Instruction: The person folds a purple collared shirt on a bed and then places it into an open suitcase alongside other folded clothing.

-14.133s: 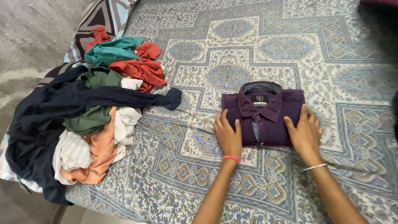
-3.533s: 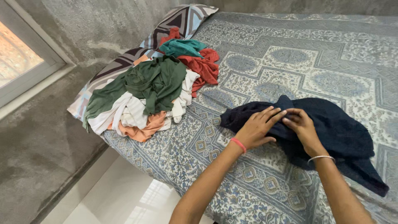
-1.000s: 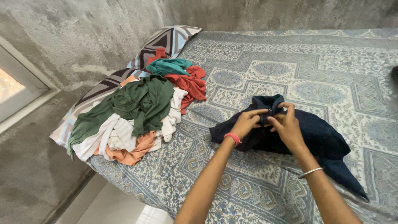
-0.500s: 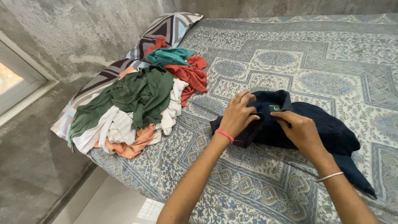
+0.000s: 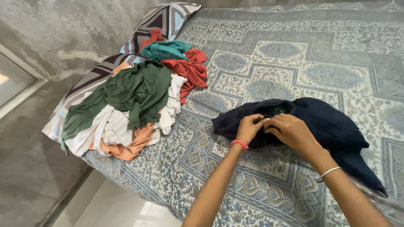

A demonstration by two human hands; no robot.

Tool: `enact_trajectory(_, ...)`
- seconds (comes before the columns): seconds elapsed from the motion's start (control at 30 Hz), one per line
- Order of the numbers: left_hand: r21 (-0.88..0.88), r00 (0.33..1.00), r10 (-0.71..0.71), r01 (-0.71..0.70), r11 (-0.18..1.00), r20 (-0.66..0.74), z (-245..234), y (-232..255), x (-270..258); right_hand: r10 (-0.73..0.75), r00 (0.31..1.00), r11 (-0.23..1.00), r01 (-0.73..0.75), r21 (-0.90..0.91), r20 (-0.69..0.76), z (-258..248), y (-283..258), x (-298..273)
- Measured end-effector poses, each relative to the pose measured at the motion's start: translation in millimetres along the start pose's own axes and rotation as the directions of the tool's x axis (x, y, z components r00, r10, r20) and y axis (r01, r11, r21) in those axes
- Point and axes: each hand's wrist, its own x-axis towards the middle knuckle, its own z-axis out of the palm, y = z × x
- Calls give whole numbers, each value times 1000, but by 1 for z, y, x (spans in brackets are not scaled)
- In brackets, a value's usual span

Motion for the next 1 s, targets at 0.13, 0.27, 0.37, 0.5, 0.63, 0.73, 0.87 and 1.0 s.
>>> enact_trajectory(0.13,-323,995,92,-101,941,-42,31,-70,-16,307,950,881,-260,394,-59,45,25,-8)
enact_trajectory(0.27,-235,984,43,-84,968,-175,38,-58,-34,302,937,878,-203,434,-173,66,32,-19)
enact_trajectory(0.37,-227,969,-29,-28,974,-245,37,-39,-36,364,902,876,-249,412,-230,74,27,-30)
enact_trajectory(0.5,-296,975,-69,3,955,-213,33,-26,-37,529,807,803,-375,463,-262,80,19,-41)
enact_trajectory(0.63,-306,980,-72,13,952,-183,32,-21,-42,363,843,914,-240,327,-398,73,5,-44)
enact_trajectory(0.73,-270,988,-2,-40,962,-157,28,-25,-44,161,868,983,-96,160,-471,68,-4,-42)
enact_trajectory(0.87,-308,992,70,-99,946,-105,25,-36,-41,177,869,980,-115,160,-463,64,-7,-42)
enact_trajectory(1.0,-298,993,59,-88,950,-104,25,-40,-40,214,873,970,-137,201,-438,66,-6,-45)
